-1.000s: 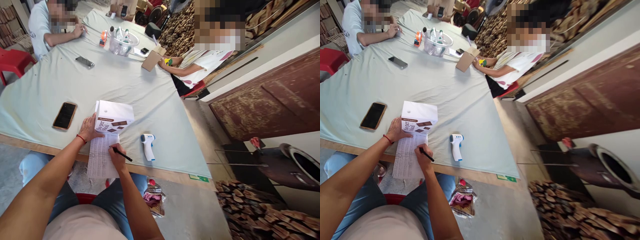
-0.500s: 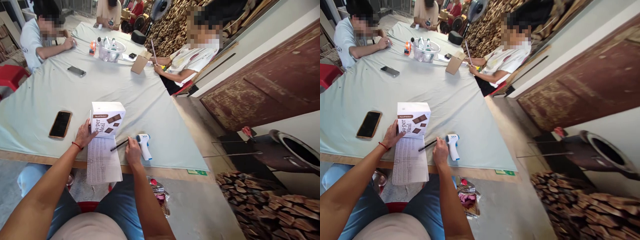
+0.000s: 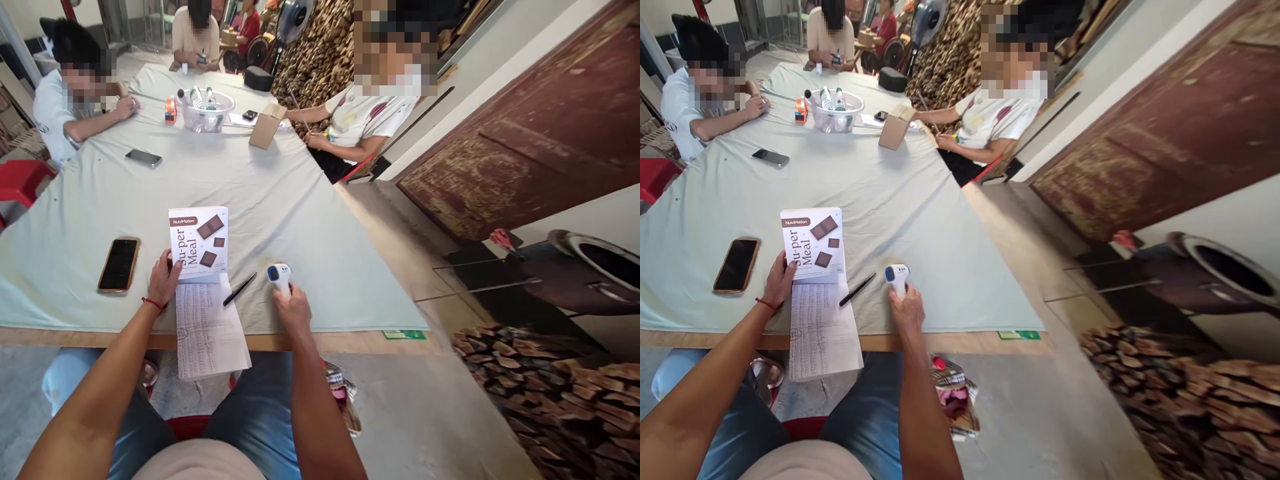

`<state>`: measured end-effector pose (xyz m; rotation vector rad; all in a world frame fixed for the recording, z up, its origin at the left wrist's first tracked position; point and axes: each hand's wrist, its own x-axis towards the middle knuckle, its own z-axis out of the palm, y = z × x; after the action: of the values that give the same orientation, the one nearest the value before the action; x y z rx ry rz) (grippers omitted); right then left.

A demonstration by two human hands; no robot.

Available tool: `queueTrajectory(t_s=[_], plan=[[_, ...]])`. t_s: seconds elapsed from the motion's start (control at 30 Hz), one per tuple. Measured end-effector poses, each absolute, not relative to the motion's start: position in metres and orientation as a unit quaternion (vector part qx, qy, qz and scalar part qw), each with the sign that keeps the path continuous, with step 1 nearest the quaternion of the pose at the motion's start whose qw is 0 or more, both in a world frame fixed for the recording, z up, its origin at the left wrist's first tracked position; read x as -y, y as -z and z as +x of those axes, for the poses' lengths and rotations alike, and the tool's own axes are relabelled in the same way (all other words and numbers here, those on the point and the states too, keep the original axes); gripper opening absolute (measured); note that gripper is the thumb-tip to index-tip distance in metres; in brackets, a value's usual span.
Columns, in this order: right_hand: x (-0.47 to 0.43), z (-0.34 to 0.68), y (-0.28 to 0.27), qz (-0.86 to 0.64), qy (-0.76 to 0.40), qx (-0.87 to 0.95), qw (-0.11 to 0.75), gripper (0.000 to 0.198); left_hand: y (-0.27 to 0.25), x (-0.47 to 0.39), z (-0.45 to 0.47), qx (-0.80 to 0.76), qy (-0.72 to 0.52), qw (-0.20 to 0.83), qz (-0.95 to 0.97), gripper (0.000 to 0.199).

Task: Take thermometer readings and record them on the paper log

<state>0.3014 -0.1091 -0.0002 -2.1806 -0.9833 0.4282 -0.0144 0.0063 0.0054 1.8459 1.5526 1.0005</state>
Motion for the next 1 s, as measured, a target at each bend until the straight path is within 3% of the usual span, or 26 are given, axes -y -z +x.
queueTrajectory(t_s=[0.13,0.3,0.5,1.0], plan=[[0.100,0.249,-0.015,-0.681,-0.318,0.358,0.555,0.047,-0.008,-0.008,-0.017,-0.571,-0.372,0.262,0.683,0.054],[0.075,0.185,-0.049,-0.515,-0.457,0.342,0.639,0.042,-0.010,-0.012,-0.021,-0.560,-0.385,0.257,0.687,0.049],[0.038,0.157,-0.080,-0.433,-0.489,0.359,0.667,0.042,-0.008,-0.016,-0.024,-0.563,-0.401,0.255,0.676,0.044],[0.026,0.154,-0.070,-0.411,-0.525,0.336,0.665,0.051,-0.009,-0.015,-0.025,-0.568,-0.402,0.264,0.668,0.048]])
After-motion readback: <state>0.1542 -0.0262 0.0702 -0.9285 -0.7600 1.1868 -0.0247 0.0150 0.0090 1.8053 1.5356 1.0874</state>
